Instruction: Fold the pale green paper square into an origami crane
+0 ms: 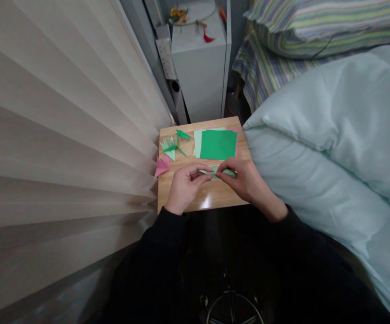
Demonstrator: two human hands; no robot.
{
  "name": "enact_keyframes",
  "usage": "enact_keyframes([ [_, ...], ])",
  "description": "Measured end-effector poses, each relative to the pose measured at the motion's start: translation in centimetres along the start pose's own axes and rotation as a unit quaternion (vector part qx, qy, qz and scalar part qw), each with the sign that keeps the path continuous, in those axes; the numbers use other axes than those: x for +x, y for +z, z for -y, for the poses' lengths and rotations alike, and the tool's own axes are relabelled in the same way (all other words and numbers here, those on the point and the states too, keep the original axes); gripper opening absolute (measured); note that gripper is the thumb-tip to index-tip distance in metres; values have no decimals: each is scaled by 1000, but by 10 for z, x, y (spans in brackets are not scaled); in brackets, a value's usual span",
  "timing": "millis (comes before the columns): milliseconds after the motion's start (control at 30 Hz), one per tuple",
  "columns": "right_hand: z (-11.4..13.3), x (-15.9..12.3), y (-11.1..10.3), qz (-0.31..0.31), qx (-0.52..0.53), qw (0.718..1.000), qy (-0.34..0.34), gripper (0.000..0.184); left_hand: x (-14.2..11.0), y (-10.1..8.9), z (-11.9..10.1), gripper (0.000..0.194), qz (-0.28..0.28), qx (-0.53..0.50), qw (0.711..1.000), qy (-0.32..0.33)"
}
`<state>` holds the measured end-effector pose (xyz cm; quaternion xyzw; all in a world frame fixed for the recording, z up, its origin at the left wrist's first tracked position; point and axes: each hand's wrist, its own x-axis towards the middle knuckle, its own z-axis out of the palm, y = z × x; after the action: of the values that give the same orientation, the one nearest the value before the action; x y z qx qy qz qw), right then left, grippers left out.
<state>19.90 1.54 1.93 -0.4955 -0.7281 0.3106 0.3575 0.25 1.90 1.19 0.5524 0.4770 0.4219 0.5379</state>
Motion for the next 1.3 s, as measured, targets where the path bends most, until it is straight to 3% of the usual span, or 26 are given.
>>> enact_keyframes([
  [500, 1, 0, -2, 27, 23, 999, -11, 8, -4, -2, -5, 18, 2, 34, 999, -6],
  [700, 3, 1, -5, 43, 37, 998, 7, 10, -4, -4, -7, 22, 16, -13, 999, -28],
  [1067, 2, 1, -6, 76, 53, 995, -43, 13, -6, -6, -8, 18, 40, 25, 999, -21],
  [1300, 8, 2, -8, 62, 76, 994, -42, 14, -5, -4, -10, 28, 19, -52, 997, -52],
])
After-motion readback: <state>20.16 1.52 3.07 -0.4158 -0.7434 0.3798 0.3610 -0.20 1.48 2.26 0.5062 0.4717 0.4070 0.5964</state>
